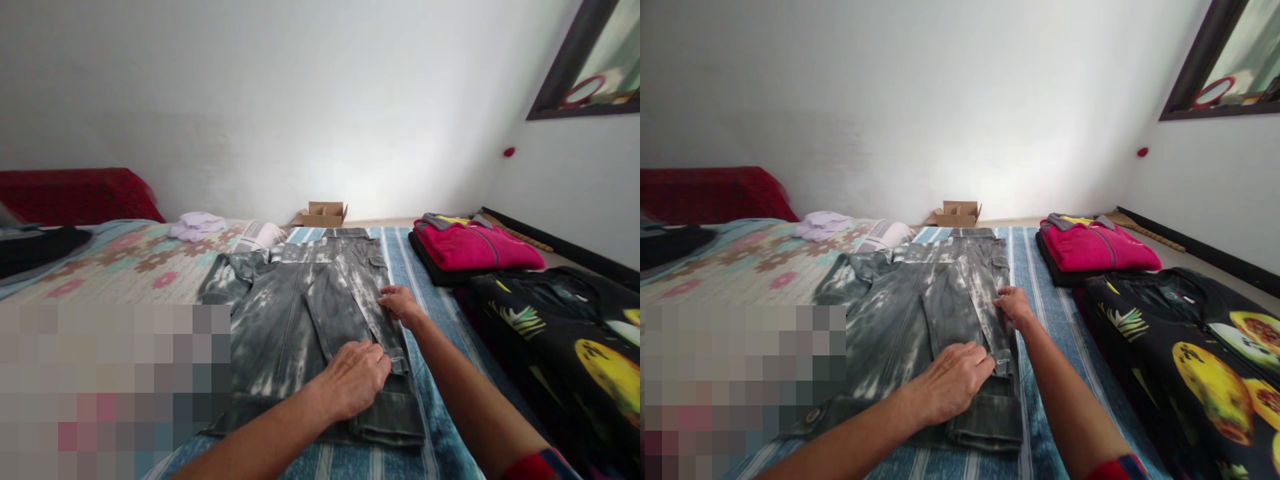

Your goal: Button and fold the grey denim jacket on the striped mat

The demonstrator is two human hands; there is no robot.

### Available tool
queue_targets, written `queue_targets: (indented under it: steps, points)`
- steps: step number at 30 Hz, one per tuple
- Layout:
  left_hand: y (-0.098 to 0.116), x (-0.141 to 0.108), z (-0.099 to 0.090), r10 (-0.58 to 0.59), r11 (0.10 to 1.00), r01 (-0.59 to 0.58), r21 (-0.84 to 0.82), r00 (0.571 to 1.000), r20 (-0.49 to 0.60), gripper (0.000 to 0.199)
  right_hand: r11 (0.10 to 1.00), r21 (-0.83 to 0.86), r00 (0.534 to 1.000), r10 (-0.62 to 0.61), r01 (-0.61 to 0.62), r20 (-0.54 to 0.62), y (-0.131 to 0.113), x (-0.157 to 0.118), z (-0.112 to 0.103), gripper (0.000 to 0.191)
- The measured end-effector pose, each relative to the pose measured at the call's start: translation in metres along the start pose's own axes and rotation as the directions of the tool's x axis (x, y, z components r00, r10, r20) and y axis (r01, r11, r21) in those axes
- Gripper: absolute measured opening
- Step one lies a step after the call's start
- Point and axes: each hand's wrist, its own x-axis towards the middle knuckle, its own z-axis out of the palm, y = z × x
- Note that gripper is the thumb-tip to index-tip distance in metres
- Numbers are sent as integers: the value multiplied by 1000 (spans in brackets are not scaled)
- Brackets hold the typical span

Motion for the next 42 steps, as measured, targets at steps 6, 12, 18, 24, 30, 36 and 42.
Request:
queue_targets:
  steps: [6, 12, 18, 24, 30, 36, 42]
  points:
    - [5, -8, 13, -24, 994, 25, -102, 1000, 20, 12, 995, -87, 999, -48, 47, -7, 3, 2, -2, 36]
    - [4, -11, 18, -69, 973, 66, -222, 998, -5, 19, 971, -220, 996, -92, 91, 4, 6, 4, -3, 35]
    - [-28, -2, 15, -330, 904, 275, -326, 935, -128, 20, 864, -480, 985, -172, 151, -1, 4, 6, -5, 31]
    - [-100, 32, 36, -602, 788, 559, -258, 788, -130, 47, 637, -728, 929, -369, 254, 2, -22, 5, 17, 15]
    - [-136, 56, 68, -640, 754, 614, -234, 766, -51, 67, 416, -739, 809, -509, 530, 294, -56, 39, 76, 22]
    - [-143, 55, 88, -658, 715, 629, -305, 753, 11, 82, 289, -736, 751, -504, 612, 427, -45, 94, 104, 39]
    - [-140, 55, 95, -685, 683, 650, -334, 728, 14, 88, 279, -826, 823, -460, 489, 332, -19, 119, 104, 59]
